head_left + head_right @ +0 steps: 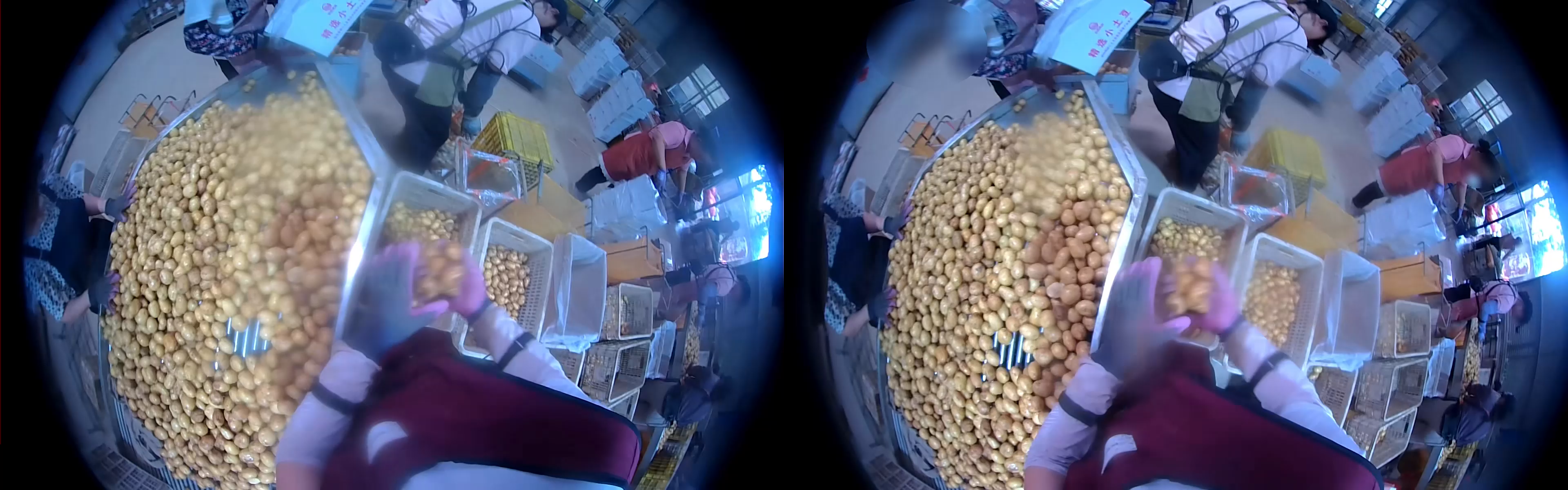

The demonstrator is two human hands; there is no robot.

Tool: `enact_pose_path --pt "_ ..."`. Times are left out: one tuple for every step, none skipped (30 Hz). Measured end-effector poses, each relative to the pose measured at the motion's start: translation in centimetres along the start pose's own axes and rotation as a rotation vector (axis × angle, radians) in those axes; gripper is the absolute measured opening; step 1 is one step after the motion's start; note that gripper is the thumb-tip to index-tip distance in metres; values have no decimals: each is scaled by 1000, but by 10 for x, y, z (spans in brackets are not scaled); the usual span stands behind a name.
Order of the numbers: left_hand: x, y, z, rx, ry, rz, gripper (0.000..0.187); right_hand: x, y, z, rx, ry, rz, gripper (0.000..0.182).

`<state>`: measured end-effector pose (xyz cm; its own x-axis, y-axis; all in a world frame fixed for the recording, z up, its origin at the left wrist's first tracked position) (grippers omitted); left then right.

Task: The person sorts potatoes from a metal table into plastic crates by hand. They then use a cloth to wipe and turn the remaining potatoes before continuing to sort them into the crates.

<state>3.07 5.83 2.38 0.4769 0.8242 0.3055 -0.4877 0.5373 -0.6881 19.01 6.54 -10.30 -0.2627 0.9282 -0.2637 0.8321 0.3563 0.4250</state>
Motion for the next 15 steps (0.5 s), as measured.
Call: enact_pose_path --pt "-3 -4 7 61 46 3 89 -15 14 19 49 -47 110 47" --pt "-11 -2 14 133 84 18 87 -38 32 -7 124 131 122 41" --pt "-16 -15 -28 -82 0 85 83 -73 70 40 -38 67 145 48" --pt "-35 3 -20 -120 -51 137 80 -101 90 90 -194 7 164 54" --pt "-59 30 -2 -122 -105 193 77 -130 112 143 -393 -56 155 60" --pt "-87 61 26 -64 -195 216 66 -138 126 185 -528 -111 143 67" --pt "-127 95 40 -239 -364 411 62 -135 140 221 -647 -173 129 73" --pt "-178 120 49 -424 -539 598 58 -112 135 233 -710 -277 129 65" --pt "-214 125 76 -436 -688 673 51 -92 128 245 -780 -385 142 57" --pt "-250 129 103 -450 -844 737 44 -73 126 253 -863 -496 168 50" --pt "-281 123 131 -324 -977 737 38 -59 125 260 -950 -610 206 43" --pt "-313 115 157 -190 -1106 746 33 -51 127 260 -1040 -729 252 38" --pt "-349 107 169 -91 -1254 773 32 -1 90 179 -1506 -480 356 39" --pt "-386 106 173 -17 -1304 840 33 38 41 95 -1766 -244 571 38" --pt "-417 105 172 60 -1354 907 35 58 -17 20 -1805 15 539 37"
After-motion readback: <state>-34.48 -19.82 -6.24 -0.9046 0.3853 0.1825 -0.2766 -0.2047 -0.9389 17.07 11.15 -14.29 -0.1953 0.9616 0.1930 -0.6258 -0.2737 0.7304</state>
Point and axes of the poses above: each hand's wrist, its own x-axis towards the middle knuckle, its own z-axis out of the back of the hand, y = z × x, the point moved 7 cm from there along x, towards the middle knuckle, and after that the axes turned 3 degrees about y, right-handed, at the moved point
